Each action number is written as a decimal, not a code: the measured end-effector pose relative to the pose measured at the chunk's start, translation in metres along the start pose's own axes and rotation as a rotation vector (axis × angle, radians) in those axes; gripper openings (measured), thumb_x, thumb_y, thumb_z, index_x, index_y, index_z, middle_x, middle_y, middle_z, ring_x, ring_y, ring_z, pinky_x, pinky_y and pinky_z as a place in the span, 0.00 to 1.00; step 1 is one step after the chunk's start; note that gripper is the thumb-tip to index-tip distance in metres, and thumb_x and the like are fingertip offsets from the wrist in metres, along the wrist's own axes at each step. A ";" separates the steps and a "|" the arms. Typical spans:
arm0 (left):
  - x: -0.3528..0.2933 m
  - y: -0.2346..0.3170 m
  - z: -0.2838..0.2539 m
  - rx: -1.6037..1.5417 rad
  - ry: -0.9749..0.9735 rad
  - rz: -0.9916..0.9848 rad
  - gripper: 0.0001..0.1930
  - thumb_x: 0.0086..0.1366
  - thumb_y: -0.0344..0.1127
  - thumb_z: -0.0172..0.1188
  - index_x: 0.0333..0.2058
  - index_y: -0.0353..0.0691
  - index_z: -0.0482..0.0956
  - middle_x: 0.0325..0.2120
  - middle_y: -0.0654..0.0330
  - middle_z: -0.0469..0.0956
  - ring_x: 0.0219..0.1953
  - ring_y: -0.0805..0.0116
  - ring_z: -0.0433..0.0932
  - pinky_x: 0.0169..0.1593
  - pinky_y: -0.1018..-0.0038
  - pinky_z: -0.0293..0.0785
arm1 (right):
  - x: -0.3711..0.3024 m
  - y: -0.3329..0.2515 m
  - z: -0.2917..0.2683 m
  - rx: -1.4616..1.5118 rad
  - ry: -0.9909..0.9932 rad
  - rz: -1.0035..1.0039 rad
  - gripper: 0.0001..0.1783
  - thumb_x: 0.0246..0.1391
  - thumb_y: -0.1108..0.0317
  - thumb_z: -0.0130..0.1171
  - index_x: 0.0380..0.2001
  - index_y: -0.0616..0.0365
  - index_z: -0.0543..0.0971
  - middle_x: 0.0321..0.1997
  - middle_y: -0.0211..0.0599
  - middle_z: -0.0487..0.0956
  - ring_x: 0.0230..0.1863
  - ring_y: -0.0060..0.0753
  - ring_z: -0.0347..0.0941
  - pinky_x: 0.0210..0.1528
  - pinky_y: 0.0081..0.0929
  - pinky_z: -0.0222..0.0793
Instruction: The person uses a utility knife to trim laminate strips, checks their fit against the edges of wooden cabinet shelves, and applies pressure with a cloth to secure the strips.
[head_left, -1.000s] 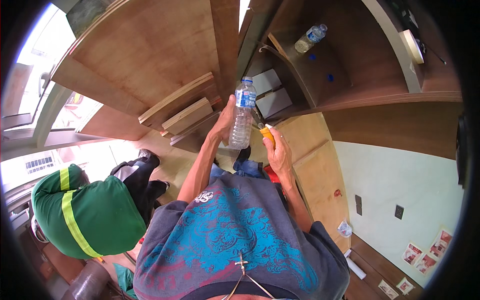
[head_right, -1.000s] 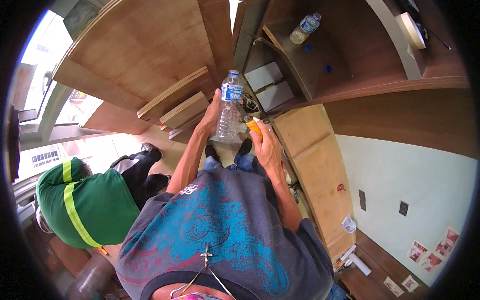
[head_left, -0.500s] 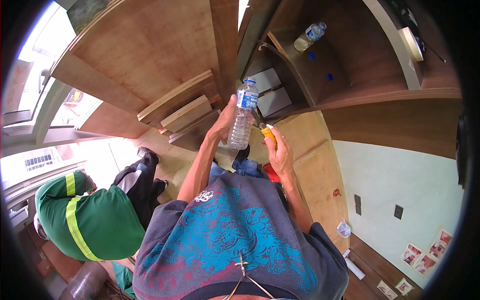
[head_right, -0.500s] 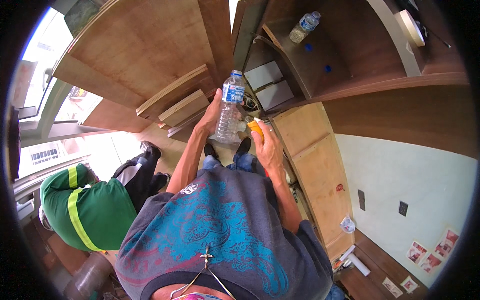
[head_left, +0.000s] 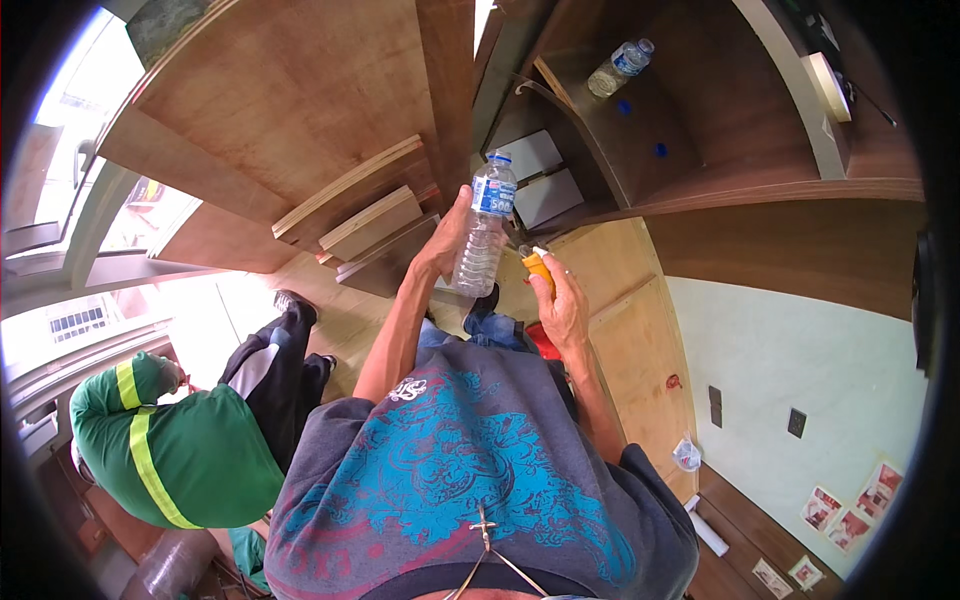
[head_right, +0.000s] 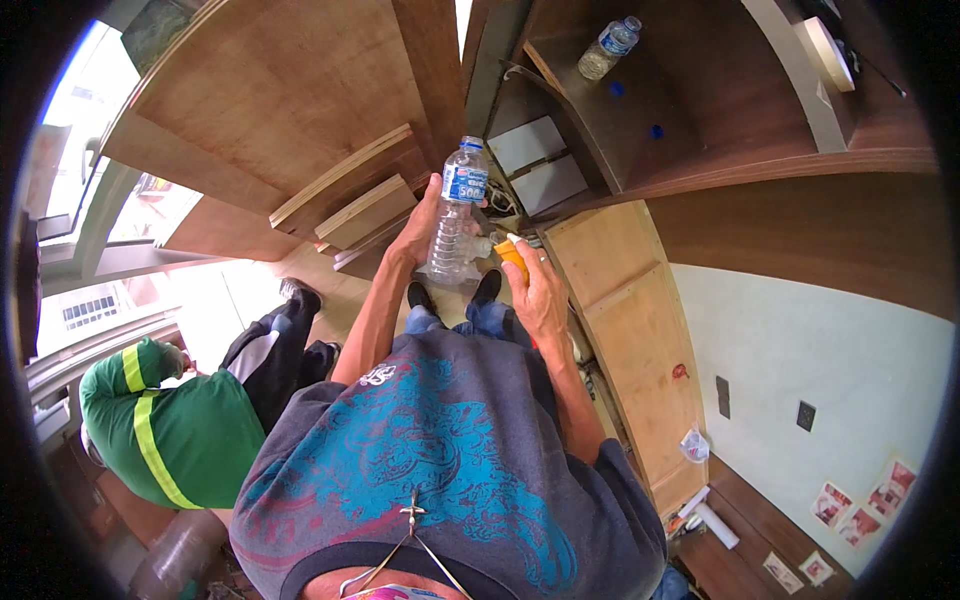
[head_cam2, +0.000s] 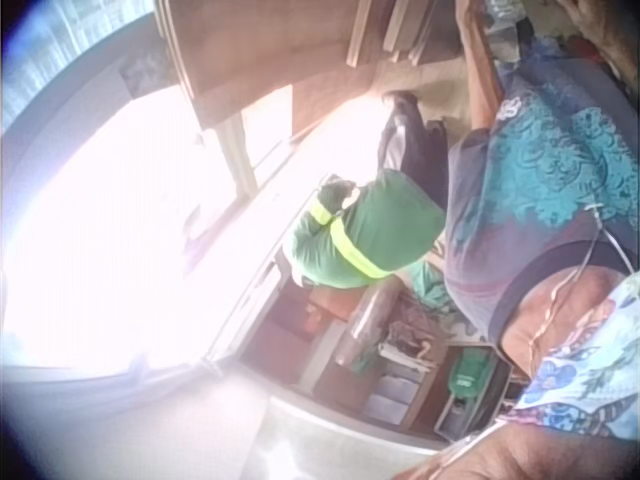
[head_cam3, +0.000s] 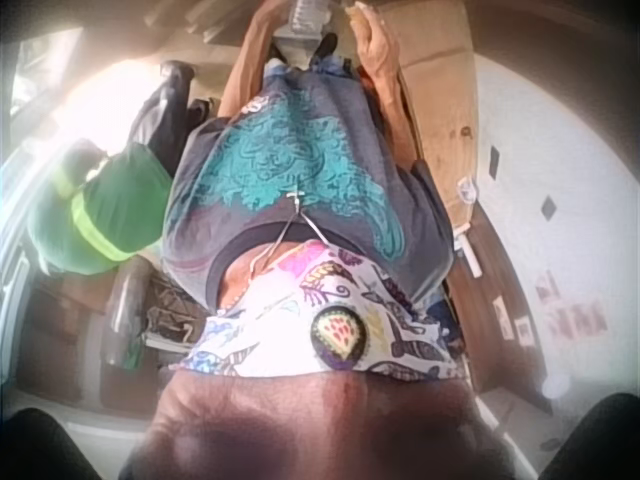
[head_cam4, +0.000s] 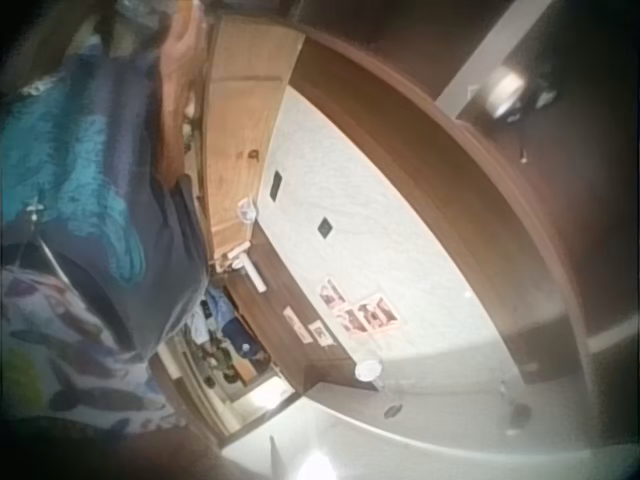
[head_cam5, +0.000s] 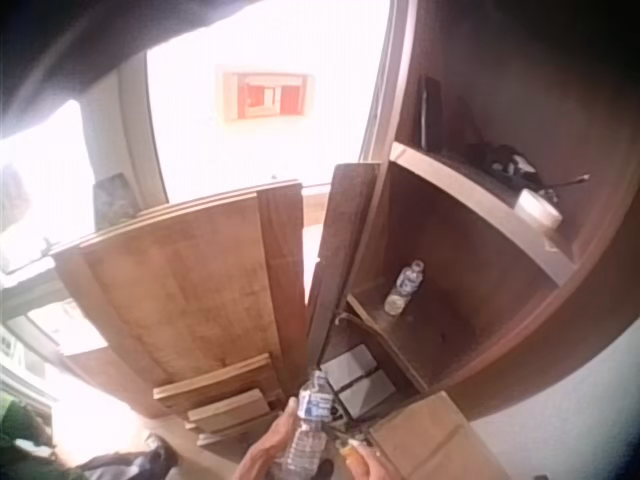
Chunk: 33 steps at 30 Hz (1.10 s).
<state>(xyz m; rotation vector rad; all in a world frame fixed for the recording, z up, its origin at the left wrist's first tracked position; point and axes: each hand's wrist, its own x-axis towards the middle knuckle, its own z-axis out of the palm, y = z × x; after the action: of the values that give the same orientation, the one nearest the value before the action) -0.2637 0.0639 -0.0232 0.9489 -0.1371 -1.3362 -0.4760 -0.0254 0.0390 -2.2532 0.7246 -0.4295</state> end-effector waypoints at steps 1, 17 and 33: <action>0.001 -0.001 0.000 -0.008 0.002 0.003 0.41 0.70 0.72 0.31 0.53 0.40 0.75 0.41 0.58 0.81 0.31 0.68 0.81 0.33 0.67 0.82 | 0.002 -0.002 -0.001 0.002 -0.001 0.008 0.21 0.64 0.58 0.57 0.57 0.55 0.75 0.43 0.50 0.80 0.44 0.55 0.77 0.43 0.43 0.73; -0.006 0.000 0.005 0.021 -0.143 0.000 0.45 0.68 0.75 0.30 0.49 0.34 0.77 0.32 0.54 0.83 0.34 0.67 0.82 0.42 0.68 0.80 | 0.032 0.006 0.006 -0.007 0.329 0.010 0.22 0.64 0.60 0.58 0.55 0.63 0.75 0.48 0.51 0.81 0.48 0.52 0.78 0.48 0.39 0.74; -0.059 0.079 -0.007 0.702 -0.261 0.283 0.31 0.76 0.54 0.40 0.67 0.36 0.60 0.59 0.54 0.70 0.57 0.64 0.70 0.62 0.68 0.67 | 0.066 -0.026 -0.090 0.363 -0.538 0.219 0.25 0.70 0.54 0.48 0.55 0.66 0.76 0.24 0.33 0.77 0.23 0.18 0.70 0.26 0.18 0.67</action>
<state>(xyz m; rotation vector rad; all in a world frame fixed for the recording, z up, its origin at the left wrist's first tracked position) -0.2164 0.1130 0.0479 1.2690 -0.9548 -1.1501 -0.4585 -0.0989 0.1259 -1.8022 0.5457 0.1456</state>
